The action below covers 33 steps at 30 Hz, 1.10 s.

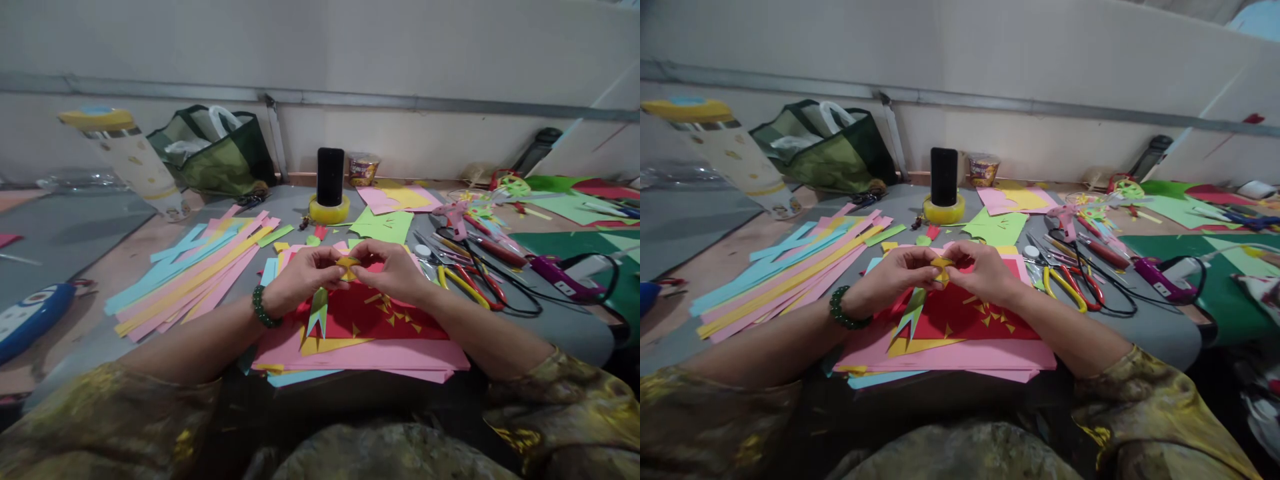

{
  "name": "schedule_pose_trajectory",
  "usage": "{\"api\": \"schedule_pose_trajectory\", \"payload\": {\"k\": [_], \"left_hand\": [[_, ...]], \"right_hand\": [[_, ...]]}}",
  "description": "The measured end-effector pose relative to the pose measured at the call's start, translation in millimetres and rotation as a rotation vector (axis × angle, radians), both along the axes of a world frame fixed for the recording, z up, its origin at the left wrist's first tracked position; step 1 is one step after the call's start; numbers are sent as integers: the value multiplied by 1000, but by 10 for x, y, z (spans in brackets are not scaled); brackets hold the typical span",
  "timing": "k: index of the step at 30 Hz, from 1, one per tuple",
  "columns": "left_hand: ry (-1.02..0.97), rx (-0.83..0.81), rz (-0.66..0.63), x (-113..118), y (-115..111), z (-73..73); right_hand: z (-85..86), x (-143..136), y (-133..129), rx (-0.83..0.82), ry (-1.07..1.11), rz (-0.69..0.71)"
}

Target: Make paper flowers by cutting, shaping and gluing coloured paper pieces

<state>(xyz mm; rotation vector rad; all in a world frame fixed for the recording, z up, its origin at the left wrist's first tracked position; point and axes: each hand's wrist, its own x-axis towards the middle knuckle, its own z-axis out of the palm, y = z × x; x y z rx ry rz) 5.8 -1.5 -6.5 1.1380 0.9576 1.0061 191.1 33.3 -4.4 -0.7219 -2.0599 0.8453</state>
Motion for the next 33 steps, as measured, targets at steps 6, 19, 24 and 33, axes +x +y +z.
{"api": "schedule_pose_trajectory", "payload": {"k": [6, 19, 24, 33], "left_hand": [[-68, 22, 29, 3, -8, -15], [-52, -166, -99, -44, 5, 58], [-61, -193, -140, -67, 30, 31], [-22, -153, -147, -81, 63, -53]], "right_hand": [[-19, -1, 80, -366, 103, 118], [-62, 37, 76, 55, 9, 95], [-61, 98, 134, 253, -96, 182], [-29, 141, 170, 317, -144, 242]]}}
